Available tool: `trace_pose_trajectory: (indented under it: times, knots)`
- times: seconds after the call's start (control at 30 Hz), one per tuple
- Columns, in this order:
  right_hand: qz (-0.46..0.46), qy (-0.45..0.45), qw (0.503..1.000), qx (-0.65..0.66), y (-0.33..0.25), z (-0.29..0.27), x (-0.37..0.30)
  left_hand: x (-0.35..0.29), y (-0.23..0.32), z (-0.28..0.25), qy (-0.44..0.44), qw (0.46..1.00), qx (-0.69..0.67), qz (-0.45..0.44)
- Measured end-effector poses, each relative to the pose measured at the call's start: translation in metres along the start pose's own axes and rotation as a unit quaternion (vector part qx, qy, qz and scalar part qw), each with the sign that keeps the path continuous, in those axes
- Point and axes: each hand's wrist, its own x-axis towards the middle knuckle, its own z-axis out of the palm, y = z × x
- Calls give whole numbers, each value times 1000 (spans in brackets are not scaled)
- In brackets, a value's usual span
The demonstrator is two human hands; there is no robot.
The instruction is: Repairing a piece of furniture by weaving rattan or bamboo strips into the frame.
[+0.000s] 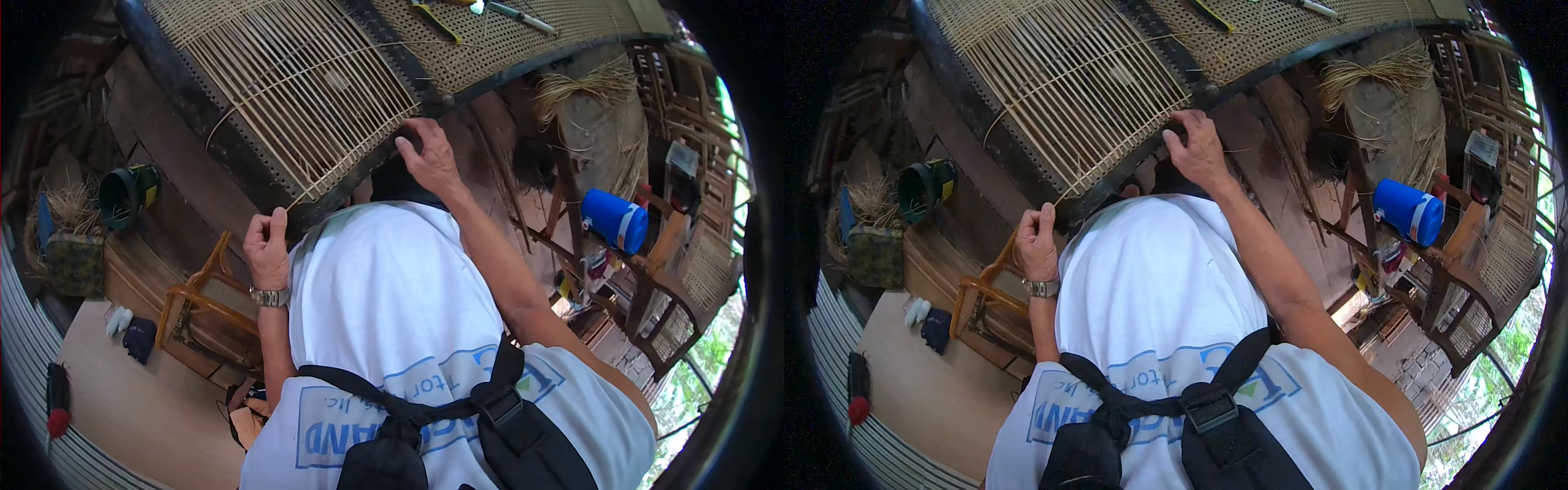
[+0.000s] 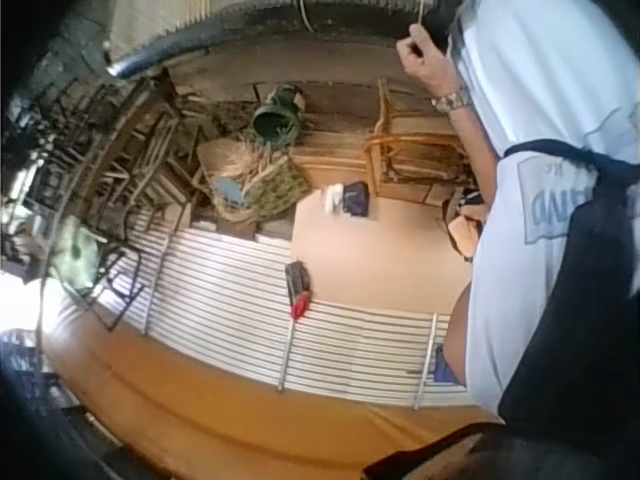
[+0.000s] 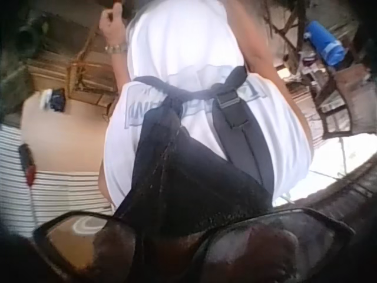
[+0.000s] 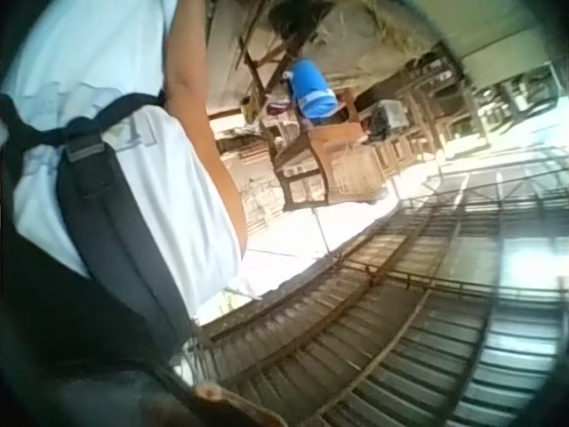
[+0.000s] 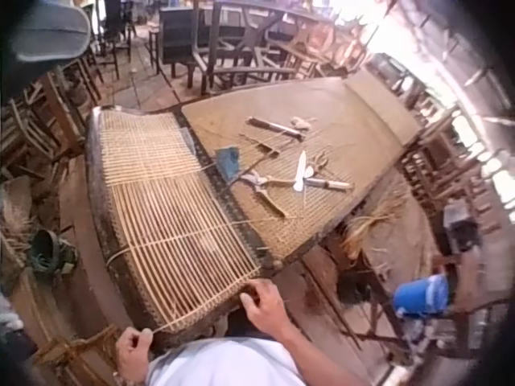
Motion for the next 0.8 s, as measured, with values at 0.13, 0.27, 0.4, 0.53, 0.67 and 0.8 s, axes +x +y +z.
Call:
trace_pose_trajectory:
  times: [0.13,0.27,0.4,0.53,0.67,0.8]
  knots:
    - [-61,-12,997,44,18,-9,13,0,7,2,12,998,54,-10]
    - [-133,-80,988,-9,11,-11,27,7,-16,-4,-21,999,-7,26]
    - [-136,-129,982,-34,17,-12,31,8,-19,-4,-25,999,-22,36]
    - [-125,-139,982,-38,18,-11,35,8,-22,-3,-24,998,-32,49]
    - [-157,-146,976,-44,23,-13,38,9,-27,-3,-28,997,-52,41]
    - [-139,-158,977,25,25,-14,29,8,-26,-2,-20,996,-55,61]
